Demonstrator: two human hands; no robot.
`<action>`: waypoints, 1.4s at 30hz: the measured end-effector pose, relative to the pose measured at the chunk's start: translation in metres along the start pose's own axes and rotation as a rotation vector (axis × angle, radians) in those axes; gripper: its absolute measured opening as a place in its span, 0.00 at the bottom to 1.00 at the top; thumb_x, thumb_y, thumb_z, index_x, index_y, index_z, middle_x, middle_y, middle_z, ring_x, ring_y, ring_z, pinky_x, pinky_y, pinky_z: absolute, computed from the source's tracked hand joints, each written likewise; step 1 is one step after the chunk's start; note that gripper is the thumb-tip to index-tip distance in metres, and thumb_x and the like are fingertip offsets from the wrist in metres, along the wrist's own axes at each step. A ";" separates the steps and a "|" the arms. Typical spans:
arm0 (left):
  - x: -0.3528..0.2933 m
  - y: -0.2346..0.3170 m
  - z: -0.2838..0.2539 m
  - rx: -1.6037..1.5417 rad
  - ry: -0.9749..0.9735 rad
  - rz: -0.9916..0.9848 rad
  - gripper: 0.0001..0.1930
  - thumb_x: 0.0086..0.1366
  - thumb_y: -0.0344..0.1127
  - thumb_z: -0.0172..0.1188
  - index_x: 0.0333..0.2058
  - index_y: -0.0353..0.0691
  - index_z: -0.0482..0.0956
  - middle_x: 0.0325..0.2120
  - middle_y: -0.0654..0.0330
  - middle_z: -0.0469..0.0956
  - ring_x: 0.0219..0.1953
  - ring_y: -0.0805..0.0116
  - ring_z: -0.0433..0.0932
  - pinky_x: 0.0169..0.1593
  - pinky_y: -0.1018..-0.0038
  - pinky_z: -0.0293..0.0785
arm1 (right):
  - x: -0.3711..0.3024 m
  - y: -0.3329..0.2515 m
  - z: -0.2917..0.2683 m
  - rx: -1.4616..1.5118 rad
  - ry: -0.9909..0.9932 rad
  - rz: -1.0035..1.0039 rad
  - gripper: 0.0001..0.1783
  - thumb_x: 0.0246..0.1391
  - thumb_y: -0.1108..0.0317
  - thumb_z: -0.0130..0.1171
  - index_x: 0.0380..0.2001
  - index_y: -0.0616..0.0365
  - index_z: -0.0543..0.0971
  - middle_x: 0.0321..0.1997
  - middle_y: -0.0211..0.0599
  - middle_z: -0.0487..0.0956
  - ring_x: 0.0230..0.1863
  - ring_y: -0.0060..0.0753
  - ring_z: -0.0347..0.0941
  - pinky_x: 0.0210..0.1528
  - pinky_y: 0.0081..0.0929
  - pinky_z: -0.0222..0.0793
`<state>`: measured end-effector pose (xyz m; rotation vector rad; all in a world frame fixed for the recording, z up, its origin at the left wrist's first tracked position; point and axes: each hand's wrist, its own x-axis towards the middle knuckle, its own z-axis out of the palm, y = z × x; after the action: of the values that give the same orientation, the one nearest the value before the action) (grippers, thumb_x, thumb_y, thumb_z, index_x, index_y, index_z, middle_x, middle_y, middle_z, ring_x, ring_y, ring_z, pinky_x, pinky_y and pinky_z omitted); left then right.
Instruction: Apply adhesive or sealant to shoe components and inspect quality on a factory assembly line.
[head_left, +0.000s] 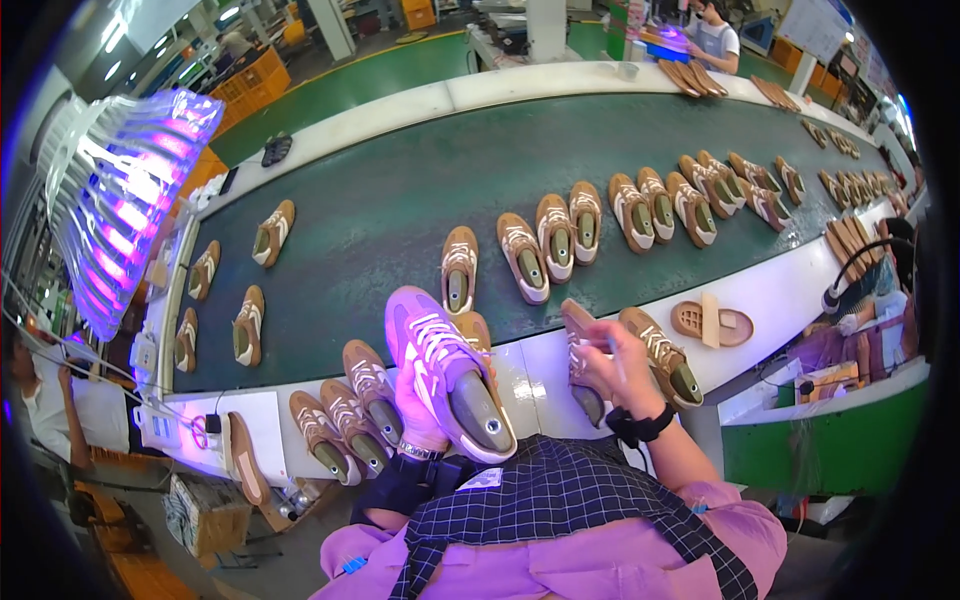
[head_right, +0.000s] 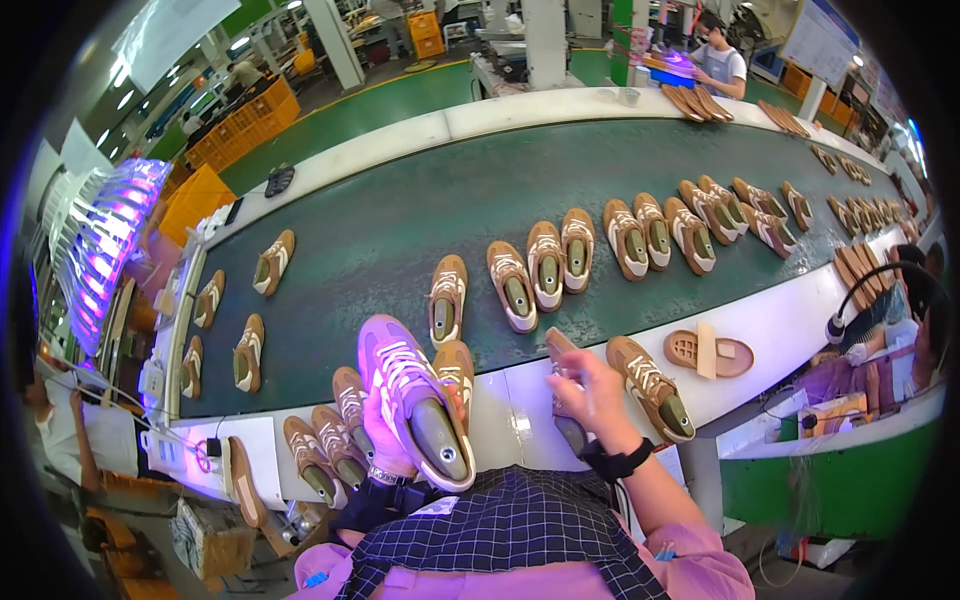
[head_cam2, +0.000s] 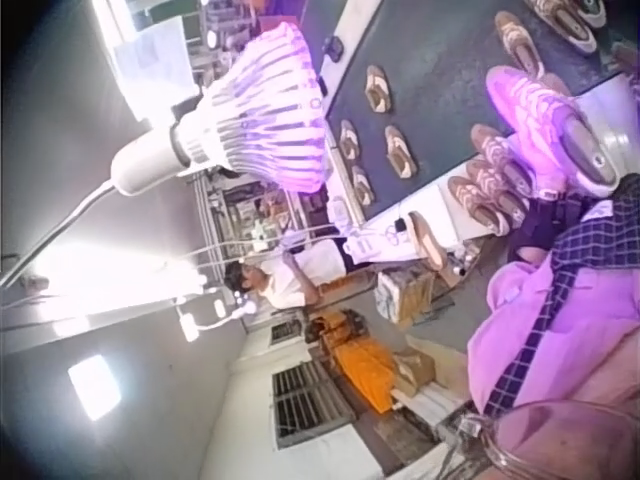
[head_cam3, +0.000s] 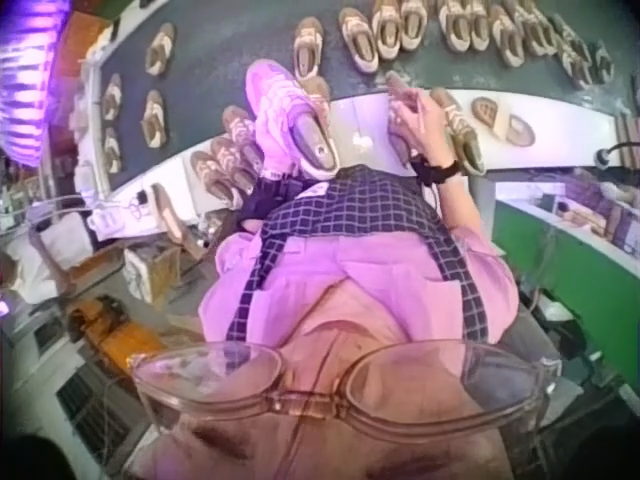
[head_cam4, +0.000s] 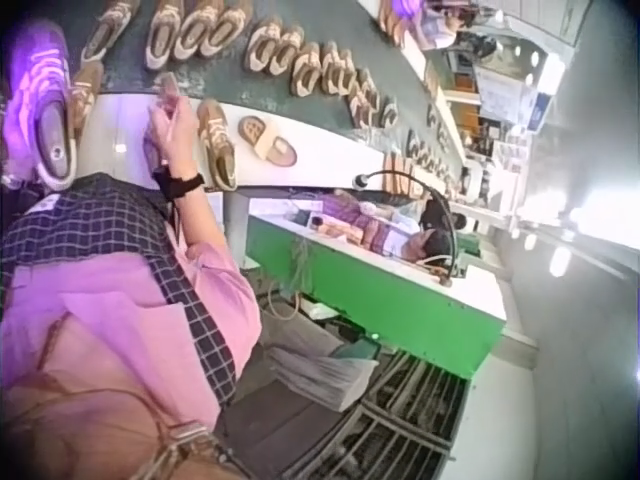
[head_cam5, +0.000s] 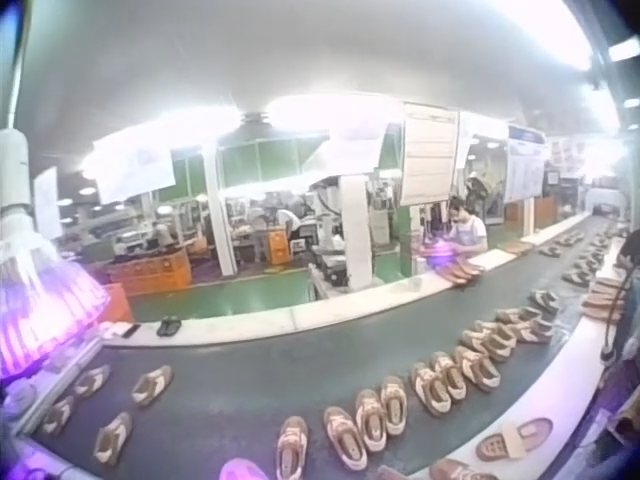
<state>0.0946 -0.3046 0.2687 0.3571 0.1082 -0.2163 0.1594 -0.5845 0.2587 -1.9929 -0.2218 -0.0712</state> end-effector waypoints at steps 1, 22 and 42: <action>-0.001 0.001 -0.008 -0.024 0.036 0.036 0.43 0.56 0.66 0.44 0.55 0.29 0.62 0.46 0.39 0.70 0.47 0.45 0.72 0.52 0.56 0.70 | 0.000 0.021 -0.004 -0.015 -0.019 0.023 0.27 0.42 0.59 0.68 0.44 0.63 0.75 0.38 0.45 0.80 0.38 0.36 0.78 0.43 0.28 0.73; -0.005 0.038 -0.036 -0.011 0.173 0.421 0.28 0.60 0.46 0.53 0.56 0.39 0.64 0.53 0.57 0.70 0.55 0.61 0.69 0.59 0.63 0.65 | 0.027 0.004 0.044 1.197 -0.295 0.421 0.25 0.49 0.68 0.60 0.51 0.62 0.69 0.48 0.36 0.76 0.49 0.32 0.73 0.53 0.34 0.70; -0.009 0.049 -0.045 -0.025 0.312 0.508 0.26 0.62 0.51 0.50 0.55 0.44 0.67 0.50 0.61 0.73 0.52 0.62 0.73 0.53 0.62 0.72 | 0.024 -0.056 0.106 1.356 -0.016 0.501 0.27 0.53 0.58 0.59 0.55 0.54 0.67 0.54 0.35 0.72 0.55 0.38 0.68 0.55 0.44 0.68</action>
<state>0.0939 -0.2418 0.2445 0.3802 0.3222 0.3444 0.1672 -0.4632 0.2679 -0.6478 0.2039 0.3373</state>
